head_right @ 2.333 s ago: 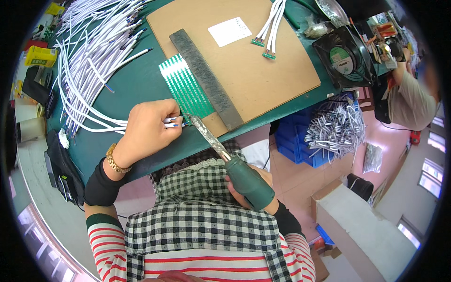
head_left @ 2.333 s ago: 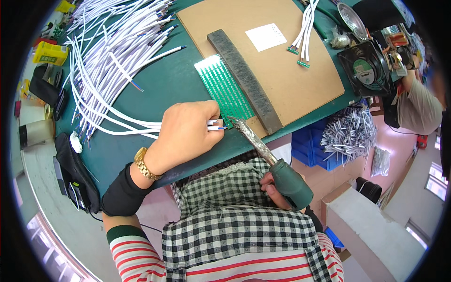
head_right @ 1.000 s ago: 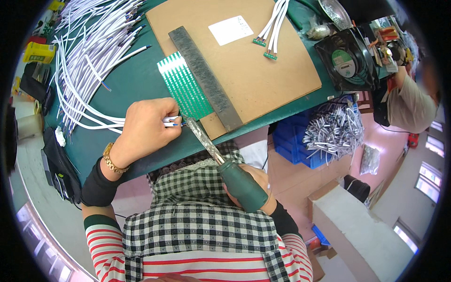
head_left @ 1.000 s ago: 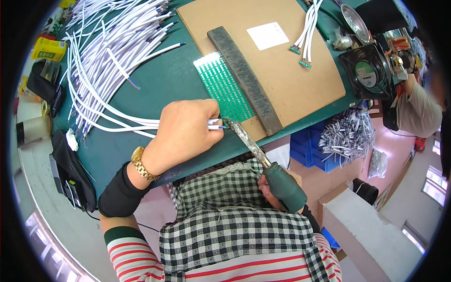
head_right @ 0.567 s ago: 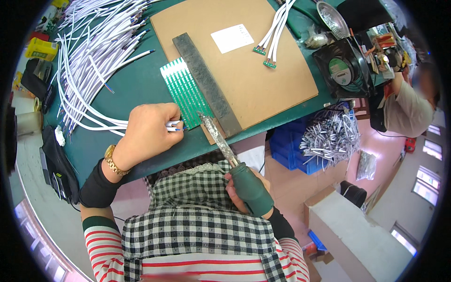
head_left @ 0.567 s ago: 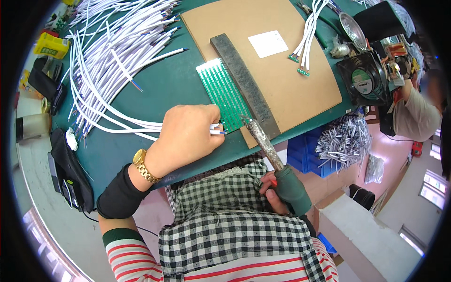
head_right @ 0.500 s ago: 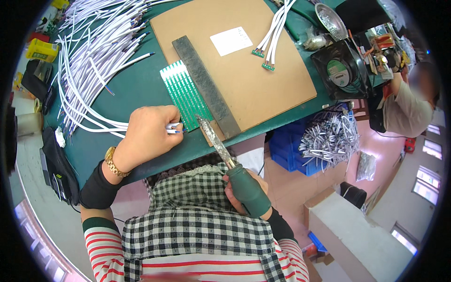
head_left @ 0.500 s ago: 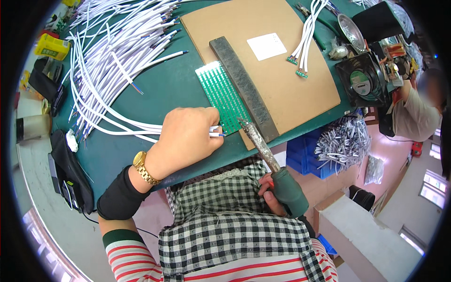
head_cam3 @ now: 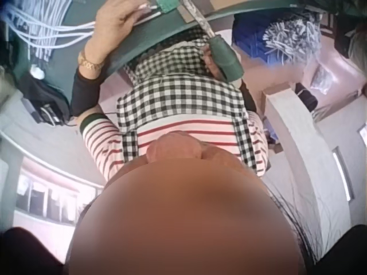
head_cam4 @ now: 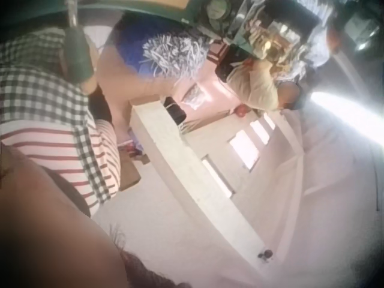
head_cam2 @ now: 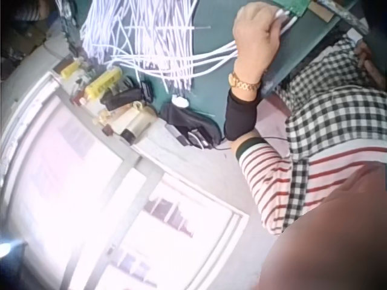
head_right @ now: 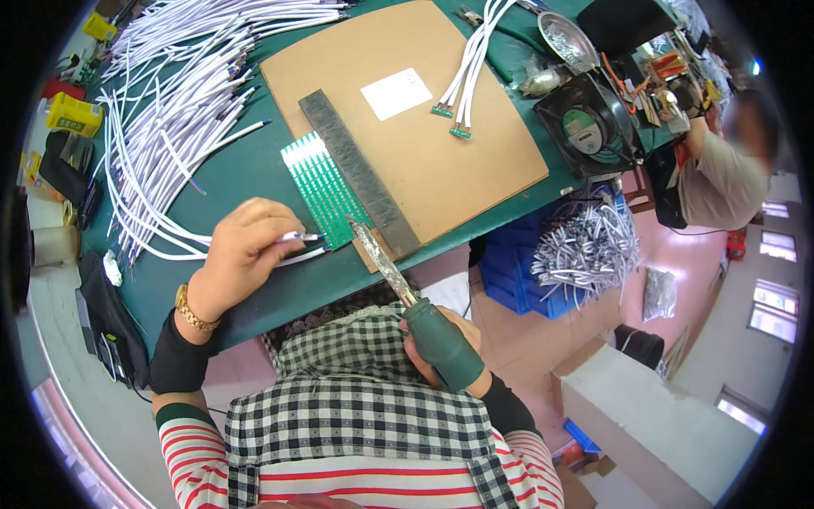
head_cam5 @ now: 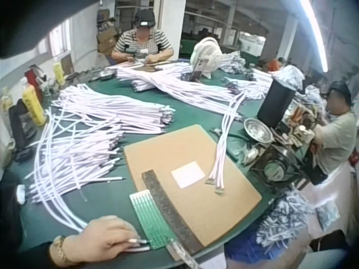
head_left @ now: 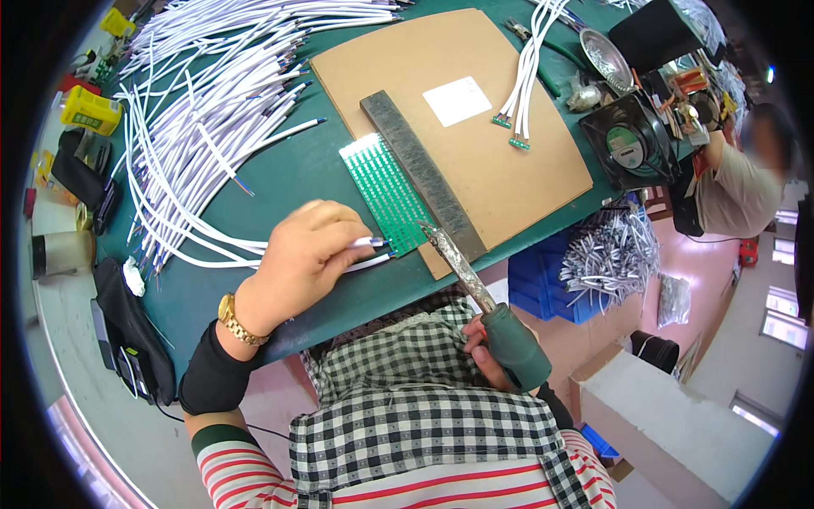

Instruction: The person solders multiple white wires to a green printed circuit board using a soldering iron.

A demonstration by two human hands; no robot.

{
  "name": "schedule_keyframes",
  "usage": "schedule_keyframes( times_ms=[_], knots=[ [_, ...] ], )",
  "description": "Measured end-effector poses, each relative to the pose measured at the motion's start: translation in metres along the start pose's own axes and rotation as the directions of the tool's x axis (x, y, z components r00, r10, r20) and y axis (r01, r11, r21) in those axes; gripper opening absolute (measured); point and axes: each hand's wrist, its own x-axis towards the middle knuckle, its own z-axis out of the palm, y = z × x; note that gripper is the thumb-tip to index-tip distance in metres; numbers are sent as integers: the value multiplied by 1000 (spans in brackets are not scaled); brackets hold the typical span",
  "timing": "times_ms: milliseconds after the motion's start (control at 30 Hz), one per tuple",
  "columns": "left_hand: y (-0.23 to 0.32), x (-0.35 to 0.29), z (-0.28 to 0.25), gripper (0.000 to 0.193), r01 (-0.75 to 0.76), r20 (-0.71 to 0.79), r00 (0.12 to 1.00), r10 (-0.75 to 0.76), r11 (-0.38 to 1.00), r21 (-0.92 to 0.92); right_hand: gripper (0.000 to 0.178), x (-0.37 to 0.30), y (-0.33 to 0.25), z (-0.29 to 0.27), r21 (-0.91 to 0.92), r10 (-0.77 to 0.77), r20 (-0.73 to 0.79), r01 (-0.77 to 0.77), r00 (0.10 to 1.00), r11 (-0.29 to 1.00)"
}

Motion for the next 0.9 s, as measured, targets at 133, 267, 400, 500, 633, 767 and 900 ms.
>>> schedule_keyframes(
  times_ms=[133, 267, 400, 500, 633, 767, 900],
  knots=[
    [-2, -2, 9, 13, 17, -116, 993, -9, 998, 64, 27, -1, 2, 1, -83, -34, 6, 34, 999, 996],
    [1, -2, 12, 10, 185, -126, 976, -177, 981, 56, 33, -1, 6, 0, -24, 23, 107, -21, 994, 999],
    [2, 2, 12, 8, 230, -95, 969, -227, 973, 18, 32, 2, 7, -3, -173, -51, 158, 79, 986, 982],
    [2, 1, 15, 8, 265, -77, 963, -259, 961, 82, 30, 4, 6, -2, -200, -79, 188, 117, 979, 973],
    [-1, -1, 17, 7, 183, -234, 960, -156, 978, 100, 29, 6, 6, 0, -197, -82, 180, 118, 980, 973],
    [1, -2, 9, 12, 50, -401, 916, 17, 986, 156, 31, 9, 7, 0, -137, -115, 162, 137, 980, 981],
    [1, -1, -3, 3, 95, -400, 892, -209, 953, -286, 25, 9, 7, 2, -146, -149, 55, 156, 987, 977]
  ],
)
